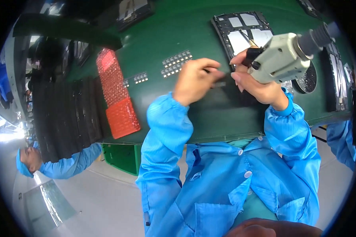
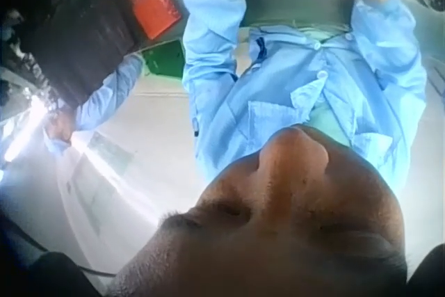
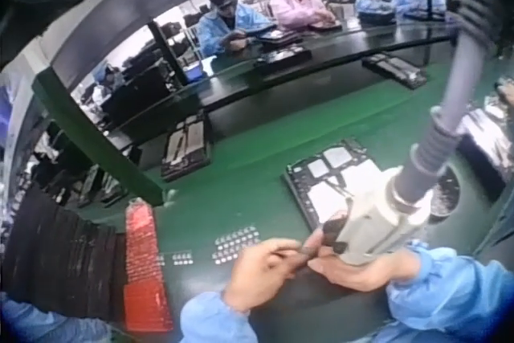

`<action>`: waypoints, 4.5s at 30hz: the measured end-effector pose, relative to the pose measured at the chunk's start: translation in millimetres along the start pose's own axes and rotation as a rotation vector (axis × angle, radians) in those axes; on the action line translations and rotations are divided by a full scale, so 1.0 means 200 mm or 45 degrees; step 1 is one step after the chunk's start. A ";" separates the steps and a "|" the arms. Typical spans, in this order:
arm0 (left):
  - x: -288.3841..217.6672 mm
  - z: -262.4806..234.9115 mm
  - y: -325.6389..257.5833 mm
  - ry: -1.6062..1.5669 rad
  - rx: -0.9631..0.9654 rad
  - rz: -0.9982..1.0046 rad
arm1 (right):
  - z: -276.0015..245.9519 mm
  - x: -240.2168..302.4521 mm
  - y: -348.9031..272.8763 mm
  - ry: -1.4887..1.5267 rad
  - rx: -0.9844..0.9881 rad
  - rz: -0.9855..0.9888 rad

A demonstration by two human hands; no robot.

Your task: The person assembles electronic tablets by placing small camera modules onto tablet frames by hand and securing them using an electric screwdriver.

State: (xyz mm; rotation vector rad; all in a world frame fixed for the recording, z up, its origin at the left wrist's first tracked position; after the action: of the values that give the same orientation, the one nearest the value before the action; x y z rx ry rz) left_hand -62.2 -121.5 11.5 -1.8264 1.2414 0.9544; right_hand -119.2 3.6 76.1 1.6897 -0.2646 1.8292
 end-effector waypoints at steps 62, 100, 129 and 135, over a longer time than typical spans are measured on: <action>0.09 -0.07 -0.28 -0.222 -0.499 -0.104 | -0.11 0.07 0.15 0.244 -0.149 -0.122; -0.24 -0.16 0.77 1.486 -0.585 0.844 | -0.34 0.15 0.00 0.363 -0.210 -0.272; -1.40 1.75 0.24 1.513 0.232 1.913 | -0.13 0.62 -0.54 0.689 0.626 -0.001; -1.53 1.67 0.31 1.299 -0.112 1.793 | -0.21 0.57 -0.56 0.631 0.626 0.077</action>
State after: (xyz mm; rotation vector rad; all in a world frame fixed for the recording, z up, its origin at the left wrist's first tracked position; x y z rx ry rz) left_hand -260.4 277.6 112.8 -1.2642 3.3450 0.6063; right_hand -89.1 149.9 148.5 1.4589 0.3740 2.4229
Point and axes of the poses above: each hand's wrist, its own y-axis towards the middle knuckle, its own z-axis out of the palm, x = y × z, the point moved 8 cm from there along y, towards the middle knuckle, and after that the axes turned 14 degrees about y, right-handed, at the moved point
